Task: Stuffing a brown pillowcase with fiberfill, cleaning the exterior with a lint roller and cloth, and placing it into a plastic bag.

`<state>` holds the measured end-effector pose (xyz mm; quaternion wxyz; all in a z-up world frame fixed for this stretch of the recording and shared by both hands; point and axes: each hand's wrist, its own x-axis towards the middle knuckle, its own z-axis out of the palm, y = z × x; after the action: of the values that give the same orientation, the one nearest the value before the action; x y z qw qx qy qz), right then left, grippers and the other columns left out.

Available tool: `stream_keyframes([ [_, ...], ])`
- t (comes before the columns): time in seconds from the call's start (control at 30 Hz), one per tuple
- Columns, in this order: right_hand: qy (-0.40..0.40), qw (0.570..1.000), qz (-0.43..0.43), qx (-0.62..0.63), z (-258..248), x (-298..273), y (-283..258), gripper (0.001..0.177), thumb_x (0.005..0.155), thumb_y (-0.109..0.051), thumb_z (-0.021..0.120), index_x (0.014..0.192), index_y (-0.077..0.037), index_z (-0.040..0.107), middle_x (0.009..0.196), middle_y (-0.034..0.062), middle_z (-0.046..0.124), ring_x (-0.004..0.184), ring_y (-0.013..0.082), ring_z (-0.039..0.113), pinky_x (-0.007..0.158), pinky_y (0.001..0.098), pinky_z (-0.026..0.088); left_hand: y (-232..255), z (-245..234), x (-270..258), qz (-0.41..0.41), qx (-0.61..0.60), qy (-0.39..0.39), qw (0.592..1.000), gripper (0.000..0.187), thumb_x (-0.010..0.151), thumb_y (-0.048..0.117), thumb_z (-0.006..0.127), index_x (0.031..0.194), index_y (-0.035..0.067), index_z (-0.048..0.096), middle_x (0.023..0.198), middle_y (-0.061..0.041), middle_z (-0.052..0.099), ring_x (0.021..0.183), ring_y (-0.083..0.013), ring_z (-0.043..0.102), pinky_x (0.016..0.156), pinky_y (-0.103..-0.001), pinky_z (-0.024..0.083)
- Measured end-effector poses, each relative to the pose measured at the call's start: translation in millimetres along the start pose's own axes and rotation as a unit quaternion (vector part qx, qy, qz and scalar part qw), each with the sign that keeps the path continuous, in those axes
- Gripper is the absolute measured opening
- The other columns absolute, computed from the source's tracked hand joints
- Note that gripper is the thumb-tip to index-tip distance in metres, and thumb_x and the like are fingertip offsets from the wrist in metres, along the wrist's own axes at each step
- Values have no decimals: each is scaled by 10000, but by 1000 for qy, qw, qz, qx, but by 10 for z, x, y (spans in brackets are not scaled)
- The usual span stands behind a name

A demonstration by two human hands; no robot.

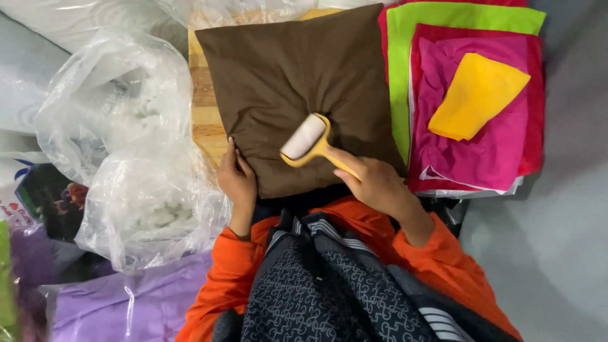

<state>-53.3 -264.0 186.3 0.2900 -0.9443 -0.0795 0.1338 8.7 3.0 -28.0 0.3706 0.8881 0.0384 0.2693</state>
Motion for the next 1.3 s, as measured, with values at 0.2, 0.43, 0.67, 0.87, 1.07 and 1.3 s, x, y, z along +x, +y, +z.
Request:
stream_keyframes([
  [0.2,21,998,-15,54,-365,-865,362,423,981,-151,580,1400,-154,644,1193,216,747,1028,416,721,828,492,598,158,-84,71,10,5,-9,1000,322,1026,100,618,1340,60,678,952,-188,706,876,-437,668,782,-508,539],
  [0.43,103,994,-41,-20,-73,-531,388,472,1002,-213,571,1473,-212,568,1234,123,733,1044,357,708,847,464,592,1156,-240,74,172,51,42,983,527,1037,453,469,1370,88,651,1421,-150,586,1311,-406,516,1116,-495,399],
  [0.67,232,944,92,-217,593,1050,429,451,1071,-396,470,1521,-360,478,703,118,683,642,361,738,582,481,586,1014,272,-201,165,146,-152,963,721,1048,504,451,1597,45,360,1637,-229,336,1523,-451,245,1213,-602,132],
  [0.87,247,955,76,-147,445,2309,619,449,1079,-330,452,1525,-284,435,733,140,712,697,374,720,585,506,541,975,250,-219,162,181,-150,958,748,1036,556,400,1619,93,328,1672,-163,298,1552,-391,233,1221,-607,134],
  [1.07,194,973,74,-102,215,1646,346,477,1080,-343,437,1548,-257,408,877,222,739,842,428,720,691,557,550,942,271,-238,158,182,-145,960,785,1023,611,386,1623,108,327,1679,-156,279,1557,-396,209,1212,-636,96],
  [1.3,103,973,70,-193,321,-282,292,544,1043,-363,470,1582,-309,420,745,198,721,691,397,747,612,478,606,889,295,-246,164,127,-125,970,676,1073,512,315,1608,102,372,1663,-163,322,1548,-418,202,1192,-646,-16],
])
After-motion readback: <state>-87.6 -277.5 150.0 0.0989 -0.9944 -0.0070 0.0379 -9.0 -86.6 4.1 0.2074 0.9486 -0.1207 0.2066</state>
